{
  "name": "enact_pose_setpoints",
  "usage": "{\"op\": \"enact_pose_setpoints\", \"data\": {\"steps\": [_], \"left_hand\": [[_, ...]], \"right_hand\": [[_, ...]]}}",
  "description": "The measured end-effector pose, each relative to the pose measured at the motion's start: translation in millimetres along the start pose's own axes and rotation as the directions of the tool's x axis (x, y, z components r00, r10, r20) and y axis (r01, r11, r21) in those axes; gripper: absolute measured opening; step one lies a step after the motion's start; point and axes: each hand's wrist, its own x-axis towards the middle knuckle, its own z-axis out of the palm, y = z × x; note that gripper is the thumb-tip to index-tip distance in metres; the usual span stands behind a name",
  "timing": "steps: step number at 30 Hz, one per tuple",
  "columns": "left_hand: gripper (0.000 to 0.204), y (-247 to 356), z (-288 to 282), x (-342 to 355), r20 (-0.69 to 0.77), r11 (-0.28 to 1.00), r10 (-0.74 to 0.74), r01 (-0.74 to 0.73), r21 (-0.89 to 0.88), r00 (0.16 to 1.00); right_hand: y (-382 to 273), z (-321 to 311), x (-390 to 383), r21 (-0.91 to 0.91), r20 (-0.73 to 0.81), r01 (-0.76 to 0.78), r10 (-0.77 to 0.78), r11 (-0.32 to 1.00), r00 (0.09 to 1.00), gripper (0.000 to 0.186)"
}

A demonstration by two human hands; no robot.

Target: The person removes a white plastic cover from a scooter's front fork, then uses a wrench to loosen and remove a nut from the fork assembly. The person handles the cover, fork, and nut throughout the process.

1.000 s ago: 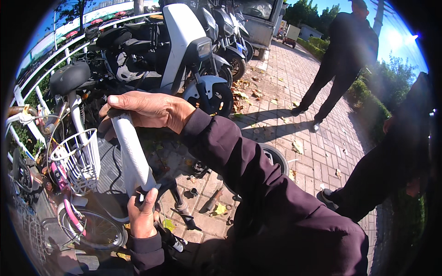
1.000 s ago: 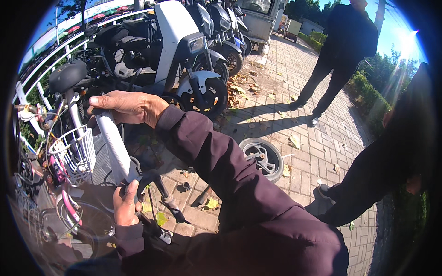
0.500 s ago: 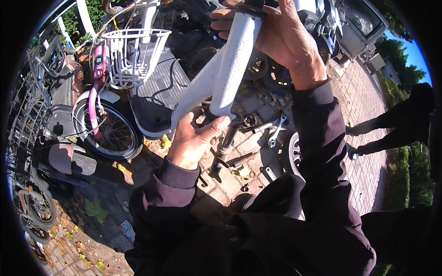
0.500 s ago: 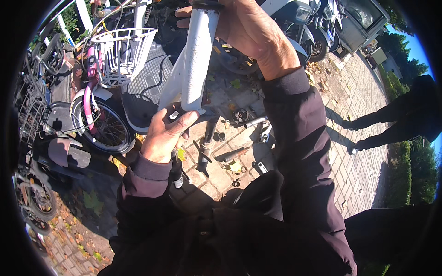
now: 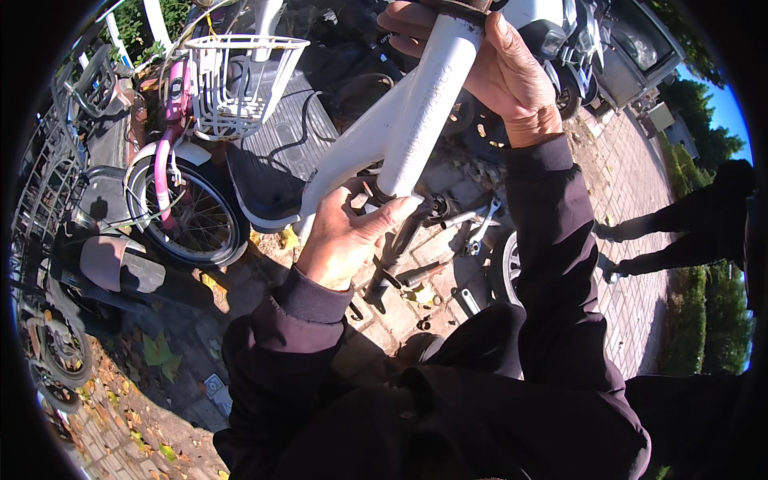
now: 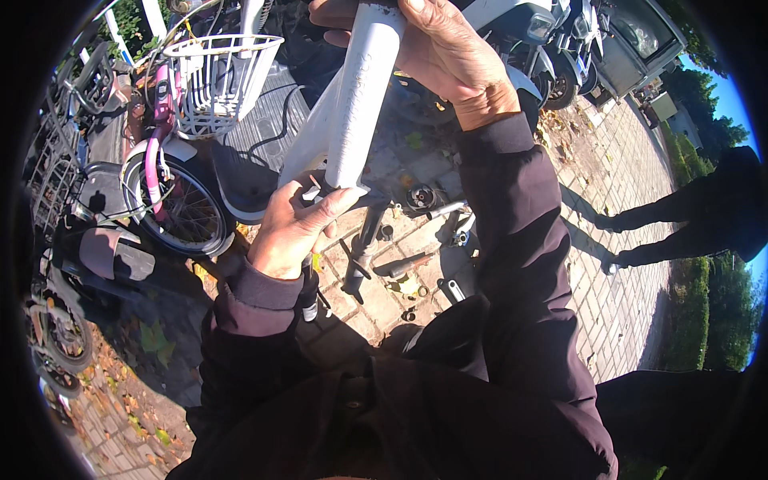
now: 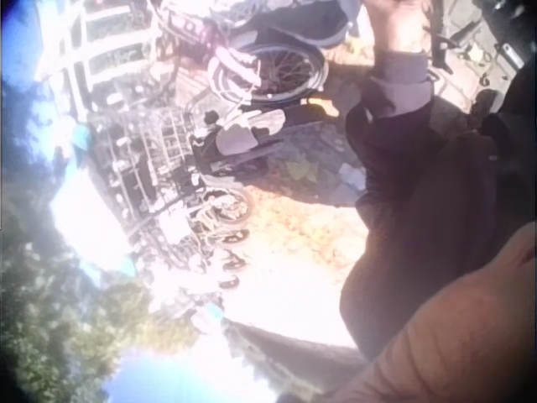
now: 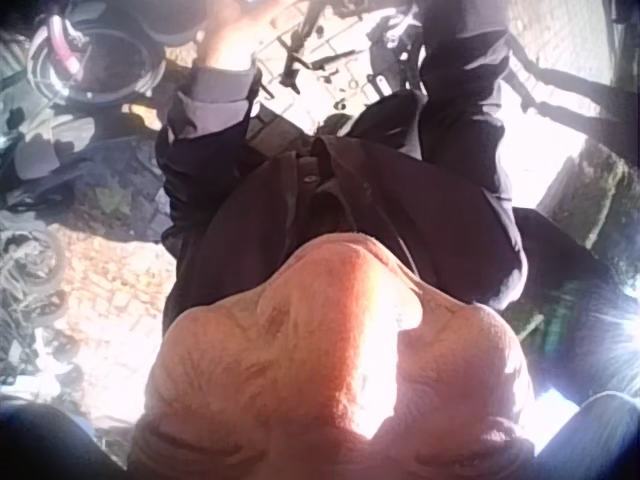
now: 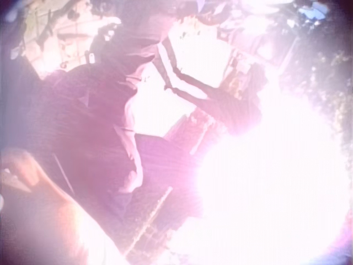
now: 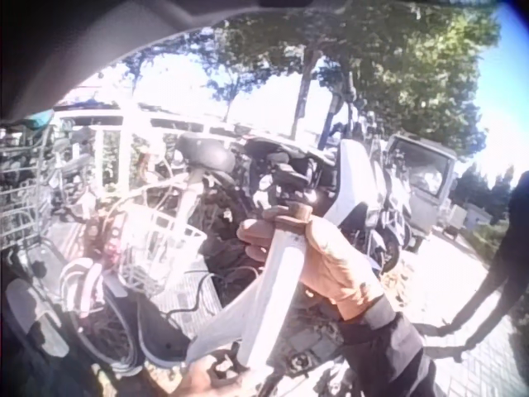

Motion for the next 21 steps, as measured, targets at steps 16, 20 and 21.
{"op": "enact_pose_setpoints", "data": {"steps": [16, 20, 21], "left_hand": [[0.046, -2.6, 0.7, 0.1, -0.001, 0.99, 0.095, -0.094, 0.105, 0.996], [0.047, -1.1, 1.2, 1.1, -0.027, 0.992, 0.068, -0.065, 0.111, 0.997], [0.048, -0.8, 1.1, 1.8, -0.014, 0.987, 0.066, -0.063, 0.147, 0.998]], "right_hand": [[4.0, -18.1, 15.8, -0.015, 0.071, -0.03, 0.031, 0.999, 0.997, 0.063], [3.3, 8.4, 13.8, -0.162, -0.182, -0.004, -0.026, 0.987, 0.983, 0.053], [-0.1, 16.7, 8.1, -0.402, -0.353, -0.062, -0.093, 0.914, 0.931, 0.052]]}}
